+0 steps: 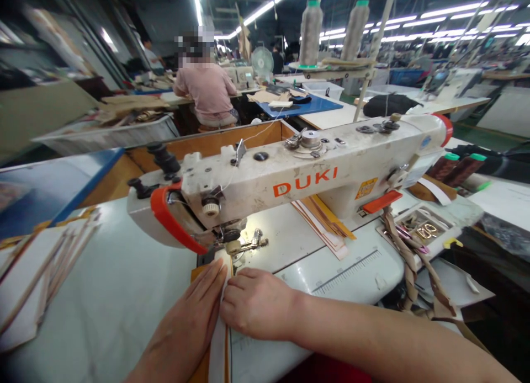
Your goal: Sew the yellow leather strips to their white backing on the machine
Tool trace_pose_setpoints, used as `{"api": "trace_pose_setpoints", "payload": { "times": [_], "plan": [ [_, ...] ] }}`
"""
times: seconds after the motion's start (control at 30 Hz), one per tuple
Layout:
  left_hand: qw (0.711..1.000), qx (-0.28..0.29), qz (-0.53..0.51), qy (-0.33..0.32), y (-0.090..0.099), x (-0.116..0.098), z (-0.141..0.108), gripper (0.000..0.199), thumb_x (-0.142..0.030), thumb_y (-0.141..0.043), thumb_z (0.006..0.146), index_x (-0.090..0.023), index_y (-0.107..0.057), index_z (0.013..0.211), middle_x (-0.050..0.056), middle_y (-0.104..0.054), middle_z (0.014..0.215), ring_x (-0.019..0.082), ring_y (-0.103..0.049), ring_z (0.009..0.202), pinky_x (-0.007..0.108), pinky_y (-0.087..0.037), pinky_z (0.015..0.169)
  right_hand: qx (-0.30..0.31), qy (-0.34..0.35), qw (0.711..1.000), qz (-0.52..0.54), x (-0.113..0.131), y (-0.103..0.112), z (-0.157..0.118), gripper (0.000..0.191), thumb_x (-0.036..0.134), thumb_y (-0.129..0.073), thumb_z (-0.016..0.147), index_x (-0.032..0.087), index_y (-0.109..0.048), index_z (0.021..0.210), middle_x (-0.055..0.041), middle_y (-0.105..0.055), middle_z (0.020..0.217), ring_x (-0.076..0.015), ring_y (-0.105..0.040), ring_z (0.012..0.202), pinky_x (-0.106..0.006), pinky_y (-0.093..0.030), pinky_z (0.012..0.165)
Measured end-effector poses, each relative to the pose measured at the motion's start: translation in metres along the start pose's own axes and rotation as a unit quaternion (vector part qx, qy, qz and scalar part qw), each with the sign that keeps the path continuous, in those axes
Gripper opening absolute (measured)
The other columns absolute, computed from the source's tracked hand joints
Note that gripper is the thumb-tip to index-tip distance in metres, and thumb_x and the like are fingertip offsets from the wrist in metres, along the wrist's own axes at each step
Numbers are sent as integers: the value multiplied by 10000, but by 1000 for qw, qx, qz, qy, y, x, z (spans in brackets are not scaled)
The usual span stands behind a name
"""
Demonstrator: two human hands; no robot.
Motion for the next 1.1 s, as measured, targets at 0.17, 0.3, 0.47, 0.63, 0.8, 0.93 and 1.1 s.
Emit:
{"api": "trace_pose_setpoints", "payload": {
  "times": [0.17, 0.3, 0.47, 0.63, 0.8, 0.93, 1.1],
  "plan": [
    [999, -4, -21, 24, -4, 6, 4, 534, -53, -276, 860, 21, -336, 1386, 212, -633, 1225, 266, -598, 1160, 374, -510, 943, -3, -5, 1000, 3, -9, -2, 0, 216, 155, -471, 955, 155, -572, 764, -40, -621, 841, -170, -567, 816, -307, -448, 826],
    [999, -9, -31, 40, -2, 10, 7, 457, -49, -286, 868, -19, -475, 1283, 179, -655, 1196, 245, -602, 1153, 350, -506, 960, -7, -11, 1000, 7, -13, -1, 2, 218, 151, -470, 953, 147, -584, 767, -48, -633, 845, -176, -574, 814, -310, -458, 825],
    [999, -26, -29, 37, 4, 12, 16, 412, -29, -276, 864, -24, -555, 1167, 170, -684, 1122, 233, -635, 1087, 342, -506, 965, -8, -16, 1000, 12, -17, 1, 4, 222, 143, -468, 955, 142, -586, 767, -52, -638, 848, -173, -579, 820, -314, -460, 853],
    [998, -13, -49, 37, 0, 13, 16, 420, -33, -289, 859, -38, -553, 1187, 165, -681, 1127, 237, -625, 1100, 356, -502, 970, -10, -14, 1000, 15, -18, 2, 5, 223, 145, -473, 959, 141, -588, 769, -59, -643, 865, -174, -586, 848, -316, -452, 896],
    [997, -6, -61, 44, -5, 14, 12, 440, -52, -288, 870, -63, -522, 1242, 147, -673, 1140, 238, -619, 1103, 373, -495, 979, -10, -20, 1000, 17, -20, 0, 4, 226, 151, -473, 962, 146, -589, 768, -47, -642, 848, -175, -587, 850, -313, -458, 894],
    [996, 7, -75, 50, -8, 16, 10, 457, -63, -289, 877, -67, -488, 1289, 154, -649, 1193, 243, -597, 1139, 385, -497, 978, -9, -16, 1000, 17, -19, -1, 3, 236, 161, -459, 971, 147, -591, 776, -56, -654, 884, -175, -590, 864, -315, -465, 888],
    [994, 11, -86, 59, -12, 18, 10, 422, -91, -297, 903, -54, -504, 1269, 169, -634, 1222, 254, -576, 1178, 393, -508, 973, 4, -22, 1000, 18, -21, -4, 4, 219, 161, -474, 970, 137, -609, 799, -62, -667, 887, -181, -605, 880, -319, -480, 874]
  ]
}}
Point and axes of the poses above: each hand's wrist, its own z-axis towards the middle knuckle, its own y-axis out of the back of the hand, x = y × z, the point moved 9 cm from there along z, towards the middle knuckle
